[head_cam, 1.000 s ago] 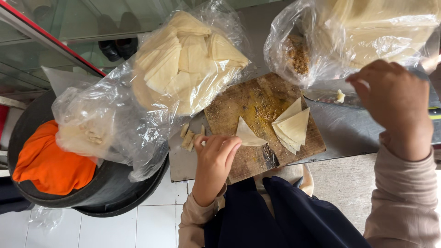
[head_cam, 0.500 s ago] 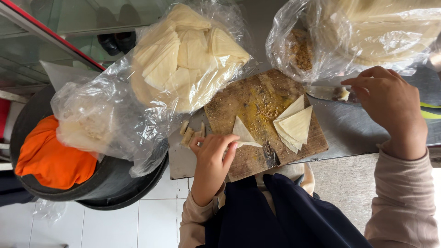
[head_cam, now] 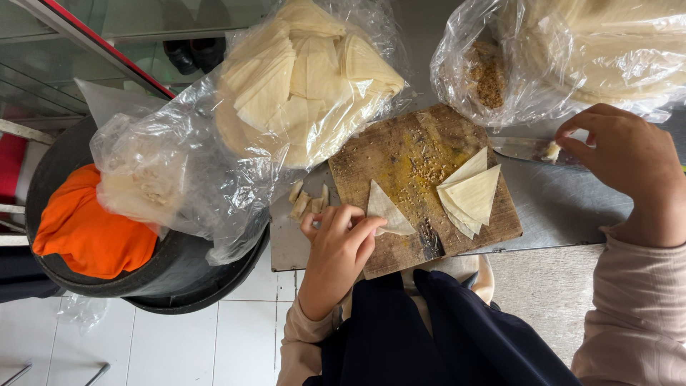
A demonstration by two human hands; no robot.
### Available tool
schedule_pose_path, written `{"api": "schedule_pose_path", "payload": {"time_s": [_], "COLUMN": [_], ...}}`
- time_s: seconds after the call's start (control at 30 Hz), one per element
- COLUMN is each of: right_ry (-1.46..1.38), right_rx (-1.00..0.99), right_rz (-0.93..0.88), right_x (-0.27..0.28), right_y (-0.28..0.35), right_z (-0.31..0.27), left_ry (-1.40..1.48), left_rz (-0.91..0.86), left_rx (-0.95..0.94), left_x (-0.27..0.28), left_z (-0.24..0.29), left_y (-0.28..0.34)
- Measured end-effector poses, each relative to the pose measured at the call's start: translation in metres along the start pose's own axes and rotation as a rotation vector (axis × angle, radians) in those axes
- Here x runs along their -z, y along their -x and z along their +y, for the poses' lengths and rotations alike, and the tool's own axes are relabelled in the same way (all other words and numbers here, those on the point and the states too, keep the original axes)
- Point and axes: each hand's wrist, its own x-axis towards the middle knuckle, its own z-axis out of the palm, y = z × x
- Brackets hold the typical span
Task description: The person prepares multiple small pastries by placing a filling onto square dough wrappers, folding them into triangular shapes, and rolling them.
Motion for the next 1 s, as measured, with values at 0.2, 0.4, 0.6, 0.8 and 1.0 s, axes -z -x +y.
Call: {"api": "schedule_pose_path", "payload": {"time_s": [0.2, 0.4, 0.6, 0.8, 1.0], "right_ry": [-0.451, -0.450, -0.133, -0.161, -0.515], "right_rx": [-0.075, 0.081, 0.003, -0.045, -0.137], "right_rz": [-0.100, 0.025, 0.038, 0.036, -0.067], "right_x": [0.003, 0.003, -0.008, -0.008, 0.010], "right_y": [-0.007, 0.001, -0.004, -0.006, -0.006], "right_z": [0.012, 0.019, 0.014, 0.004, -0.005], "left_ry": [-0.063, -0.048, -0.042, -0.042, -0.045], "left_rz": [-0.003, -0.015, -0.007, 0.005, 0.008], "left_rx": [-0.058, -0.045, -0.039, -0.050, -0.054], "left_x": [0.000, 0.003, 0.003, 0.000, 0.002], "left_z": [0.002, 0.005, 0.005, 0.004, 0.005], "left_y": [0.000, -0.002, -0.001, -0.001, 0.000]}}
